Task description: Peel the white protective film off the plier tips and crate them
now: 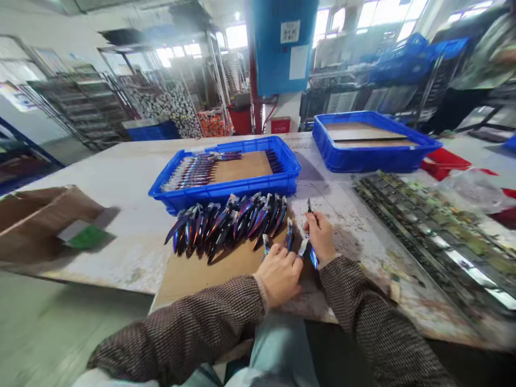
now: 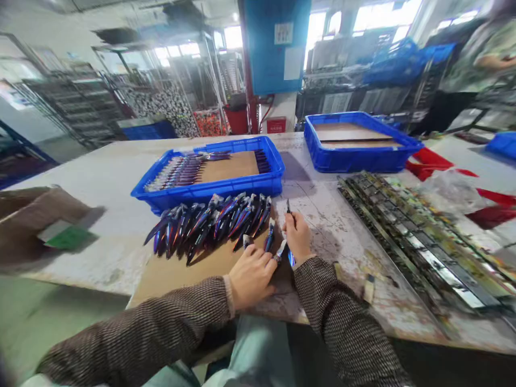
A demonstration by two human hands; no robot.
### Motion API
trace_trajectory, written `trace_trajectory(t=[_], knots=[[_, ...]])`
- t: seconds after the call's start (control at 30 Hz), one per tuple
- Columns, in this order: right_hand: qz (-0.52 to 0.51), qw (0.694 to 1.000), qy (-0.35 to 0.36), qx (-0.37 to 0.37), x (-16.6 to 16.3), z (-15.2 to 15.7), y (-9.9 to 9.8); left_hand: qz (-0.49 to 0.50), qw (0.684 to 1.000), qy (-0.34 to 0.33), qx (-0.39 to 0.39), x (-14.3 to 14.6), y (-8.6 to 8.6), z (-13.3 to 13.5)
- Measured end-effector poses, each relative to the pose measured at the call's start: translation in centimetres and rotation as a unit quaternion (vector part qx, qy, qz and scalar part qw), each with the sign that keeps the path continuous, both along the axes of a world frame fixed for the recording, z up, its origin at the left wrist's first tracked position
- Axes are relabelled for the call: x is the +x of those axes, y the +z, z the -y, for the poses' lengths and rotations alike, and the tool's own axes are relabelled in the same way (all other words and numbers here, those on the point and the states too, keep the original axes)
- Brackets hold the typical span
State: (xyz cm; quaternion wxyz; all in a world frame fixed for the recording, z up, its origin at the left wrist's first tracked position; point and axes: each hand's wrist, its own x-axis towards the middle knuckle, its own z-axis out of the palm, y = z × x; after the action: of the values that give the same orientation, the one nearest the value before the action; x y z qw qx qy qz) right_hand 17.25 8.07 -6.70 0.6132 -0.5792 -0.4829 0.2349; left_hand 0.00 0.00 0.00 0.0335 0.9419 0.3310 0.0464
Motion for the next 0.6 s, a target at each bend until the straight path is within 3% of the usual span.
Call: trace_trajectory(t=[0.2,0.3,0.43,0.5,0.6], knots=[[-0.022,1.0,0.003,0.003,0.3,0.4,0.8,0.047,0.994,0.089,-0.036,2.0,-1.6,-0.1],[-0.046,0.999,-0.013,0.014,0.9,0.7,1.8,0.112,0.982,0.141,-0.064,1.4,-0.8,0.2],[-0.086,0.996,-0.016,0.024,1.0,1.8,3.5,0.228,0.948,0.181,-0.131,-2.2,1.2,2.4],[-0.096,0.995,0.021,0.01,0.3,3.3,4.7,0.356,0.877,0.193,-0.258,-4.8,1.9,4.4],[-0.089,0.986,0.133,-0.035,-1.8,7.3,6.6,0.547,0.688,0.21,-0.43,-8.2,1.8,7.9]])
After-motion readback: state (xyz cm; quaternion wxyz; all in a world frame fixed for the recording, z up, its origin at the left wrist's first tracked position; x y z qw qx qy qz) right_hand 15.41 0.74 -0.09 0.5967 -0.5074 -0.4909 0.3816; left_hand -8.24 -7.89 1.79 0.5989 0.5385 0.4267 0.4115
